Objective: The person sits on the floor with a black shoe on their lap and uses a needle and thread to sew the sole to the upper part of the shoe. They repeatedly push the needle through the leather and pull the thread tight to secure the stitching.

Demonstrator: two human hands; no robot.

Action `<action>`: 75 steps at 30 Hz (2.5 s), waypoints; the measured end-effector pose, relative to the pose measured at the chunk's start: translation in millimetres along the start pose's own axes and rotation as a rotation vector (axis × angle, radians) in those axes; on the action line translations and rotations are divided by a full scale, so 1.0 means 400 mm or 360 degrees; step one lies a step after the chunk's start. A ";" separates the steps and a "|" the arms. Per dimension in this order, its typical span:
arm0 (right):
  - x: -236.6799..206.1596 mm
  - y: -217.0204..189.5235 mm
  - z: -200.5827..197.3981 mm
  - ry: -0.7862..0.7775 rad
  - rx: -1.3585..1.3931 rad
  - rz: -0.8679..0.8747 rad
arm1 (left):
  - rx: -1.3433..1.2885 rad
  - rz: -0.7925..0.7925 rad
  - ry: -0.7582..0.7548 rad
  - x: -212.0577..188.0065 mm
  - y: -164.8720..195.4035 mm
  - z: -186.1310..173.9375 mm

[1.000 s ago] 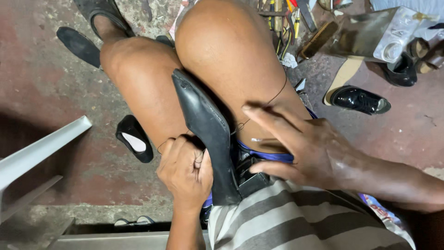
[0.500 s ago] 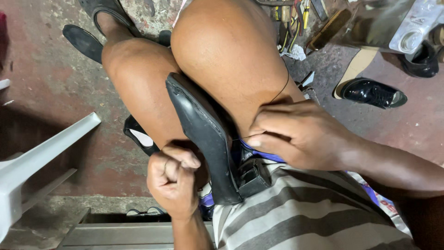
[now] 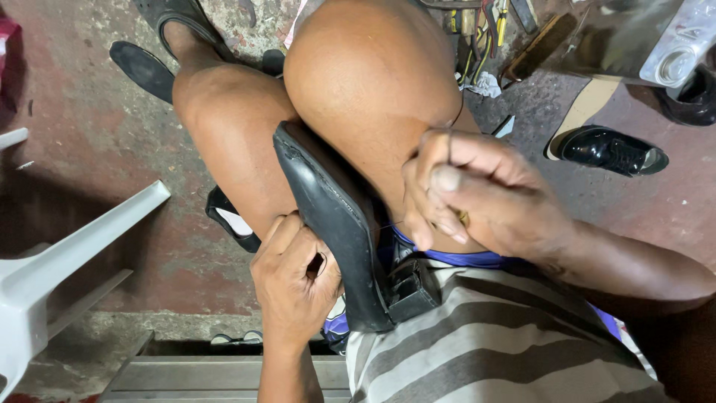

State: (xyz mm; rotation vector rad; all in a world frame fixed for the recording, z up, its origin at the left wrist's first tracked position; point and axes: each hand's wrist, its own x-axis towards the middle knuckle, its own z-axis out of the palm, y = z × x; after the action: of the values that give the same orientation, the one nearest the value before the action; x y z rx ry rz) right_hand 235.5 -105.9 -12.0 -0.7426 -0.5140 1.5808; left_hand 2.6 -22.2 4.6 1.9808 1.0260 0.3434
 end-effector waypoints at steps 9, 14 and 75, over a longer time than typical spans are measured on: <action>0.022 0.011 0.020 0.0022 -0.0252 0.0425 | -0.0173 -0.0034 0.0005 0.008 -0.031 -0.013; 0.033 0.008 0.012 0.0105 -0.0992 0.0224 | -0.0233 -0.0008 0.0004 0.013 -0.032 -0.018; -0.020 -0.024 0.094 -0.0195 -0.2248 0.0013 | -0.0879 -0.0610 0.0479 -0.193 0.021 0.104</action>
State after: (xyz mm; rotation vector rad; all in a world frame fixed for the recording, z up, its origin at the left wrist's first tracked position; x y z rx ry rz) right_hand 215.8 -109.0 22.3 -1.6537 -1.7698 1.0837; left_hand -17.3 -107.8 -3.1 1.2331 1.3045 0.6447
